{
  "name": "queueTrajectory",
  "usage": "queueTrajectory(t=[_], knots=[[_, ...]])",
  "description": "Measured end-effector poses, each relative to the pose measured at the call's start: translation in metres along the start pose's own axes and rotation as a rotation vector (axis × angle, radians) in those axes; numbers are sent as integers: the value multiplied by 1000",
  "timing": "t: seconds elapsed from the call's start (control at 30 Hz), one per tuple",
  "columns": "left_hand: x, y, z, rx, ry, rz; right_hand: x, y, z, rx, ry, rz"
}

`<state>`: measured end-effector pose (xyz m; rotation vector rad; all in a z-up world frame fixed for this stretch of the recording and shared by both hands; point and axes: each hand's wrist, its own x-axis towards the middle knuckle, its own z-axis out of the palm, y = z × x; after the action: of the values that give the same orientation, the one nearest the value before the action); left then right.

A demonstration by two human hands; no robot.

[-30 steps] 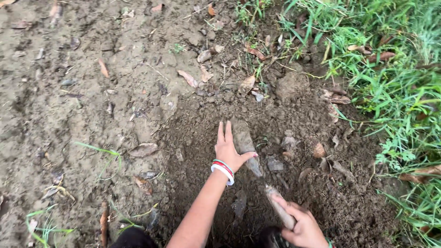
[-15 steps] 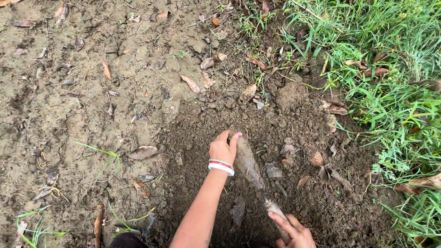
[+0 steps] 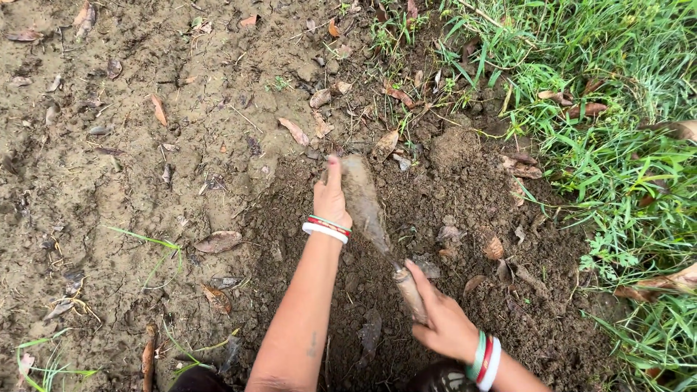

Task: Digging into the soil with hands and a small hand trowel in an outdoor field.

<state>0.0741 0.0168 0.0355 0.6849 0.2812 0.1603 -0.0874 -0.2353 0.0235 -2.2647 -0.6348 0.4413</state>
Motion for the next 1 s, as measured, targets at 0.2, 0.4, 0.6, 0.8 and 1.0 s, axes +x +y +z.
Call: queueTrajectory(t=[0.2,0.4,0.6,0.8,1.0], knots=[[-18,6,3,423,-147,296,122,13,-24,698,20,-169],[-5,-25,-25,299,-237,546,183,-31,-31,1238,66,-227],[4,-29,-61,628,-228,759,202,-2,-6,1236,107,-234],[-11,-13,-51,445,-210,571,208,-22,-17,929,148,-268],[-35,4,-42,394,-248,474,202,-30,-34,559,149,-255]])
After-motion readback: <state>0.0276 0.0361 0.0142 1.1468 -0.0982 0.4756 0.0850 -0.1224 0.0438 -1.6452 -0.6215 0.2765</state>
